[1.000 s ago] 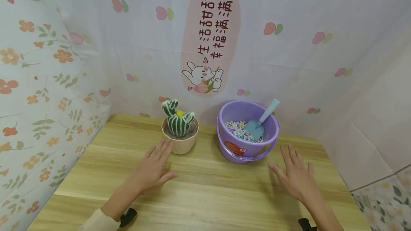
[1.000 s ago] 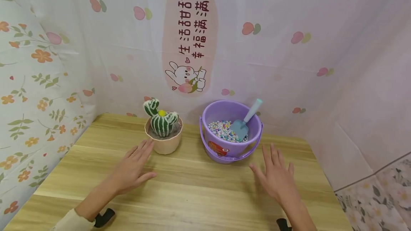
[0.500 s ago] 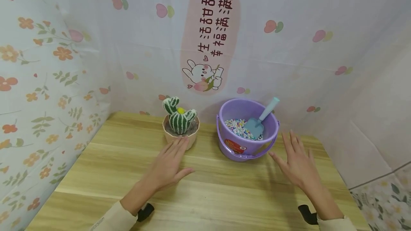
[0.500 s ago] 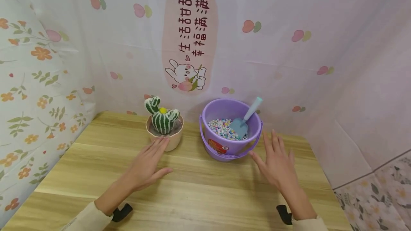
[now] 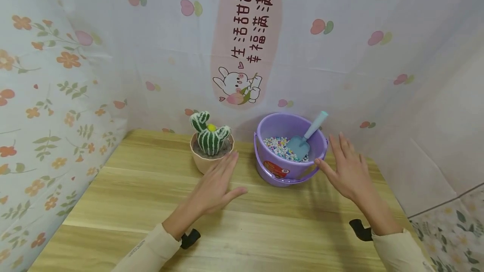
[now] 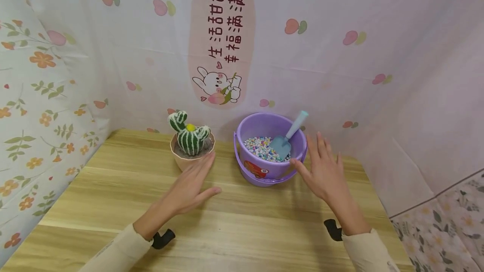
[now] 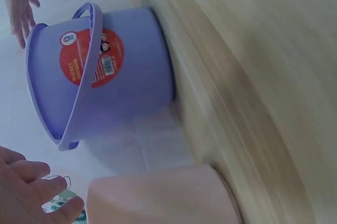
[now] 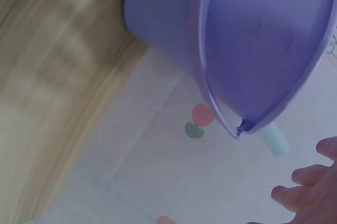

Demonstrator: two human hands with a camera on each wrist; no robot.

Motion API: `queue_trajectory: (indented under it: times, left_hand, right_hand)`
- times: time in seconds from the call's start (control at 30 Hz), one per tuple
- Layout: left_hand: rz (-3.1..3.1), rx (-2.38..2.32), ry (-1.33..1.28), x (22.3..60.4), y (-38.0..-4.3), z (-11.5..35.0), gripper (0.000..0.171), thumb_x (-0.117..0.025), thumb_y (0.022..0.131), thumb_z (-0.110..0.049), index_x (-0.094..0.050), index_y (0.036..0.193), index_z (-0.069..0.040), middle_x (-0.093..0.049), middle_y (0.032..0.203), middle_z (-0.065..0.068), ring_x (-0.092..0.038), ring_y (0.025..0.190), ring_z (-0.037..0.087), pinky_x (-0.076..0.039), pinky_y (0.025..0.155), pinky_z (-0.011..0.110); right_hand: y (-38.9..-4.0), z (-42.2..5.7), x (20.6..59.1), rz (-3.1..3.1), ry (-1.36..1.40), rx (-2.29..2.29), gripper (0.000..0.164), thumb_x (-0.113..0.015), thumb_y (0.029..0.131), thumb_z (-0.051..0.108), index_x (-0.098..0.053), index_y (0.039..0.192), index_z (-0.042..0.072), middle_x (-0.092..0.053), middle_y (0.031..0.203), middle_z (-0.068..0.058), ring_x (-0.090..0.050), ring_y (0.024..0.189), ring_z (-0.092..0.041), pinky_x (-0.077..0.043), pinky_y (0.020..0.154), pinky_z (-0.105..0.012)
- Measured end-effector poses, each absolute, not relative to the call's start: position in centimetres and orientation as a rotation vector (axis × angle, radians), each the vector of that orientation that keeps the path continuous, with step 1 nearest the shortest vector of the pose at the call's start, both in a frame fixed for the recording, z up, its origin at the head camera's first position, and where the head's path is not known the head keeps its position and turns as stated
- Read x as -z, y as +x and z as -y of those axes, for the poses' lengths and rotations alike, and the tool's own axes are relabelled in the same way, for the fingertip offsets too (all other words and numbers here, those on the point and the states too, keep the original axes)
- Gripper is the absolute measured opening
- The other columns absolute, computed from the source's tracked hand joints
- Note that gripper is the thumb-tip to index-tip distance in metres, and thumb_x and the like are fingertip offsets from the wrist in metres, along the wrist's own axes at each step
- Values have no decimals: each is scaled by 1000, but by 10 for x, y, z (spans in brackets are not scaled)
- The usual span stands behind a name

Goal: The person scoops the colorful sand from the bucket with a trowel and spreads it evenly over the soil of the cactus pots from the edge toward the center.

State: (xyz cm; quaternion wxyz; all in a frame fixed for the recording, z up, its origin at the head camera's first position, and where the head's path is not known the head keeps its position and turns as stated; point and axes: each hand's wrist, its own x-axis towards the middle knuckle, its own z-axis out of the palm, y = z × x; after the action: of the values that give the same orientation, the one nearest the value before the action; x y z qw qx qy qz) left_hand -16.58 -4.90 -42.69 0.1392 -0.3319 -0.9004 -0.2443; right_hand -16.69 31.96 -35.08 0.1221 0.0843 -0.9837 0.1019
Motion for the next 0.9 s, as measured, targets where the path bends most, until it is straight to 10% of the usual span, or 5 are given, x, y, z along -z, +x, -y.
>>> queue_trajectory:
  times: [0.9]
  left_hand:
    - [2662, 1087, -721, 421, -193, -14, 98, -55, 92, -60, -3, 157, -8, -15, 161, 15, -23, 146, 32, -26, 116, 49]
  right_hand:
    - [-226, -323, 325, 2914, 164, -353, 93, -38, 95, 66, -2, 157, 7, -3, 159, -29, -11, 143, -52, -18, 104, -74]
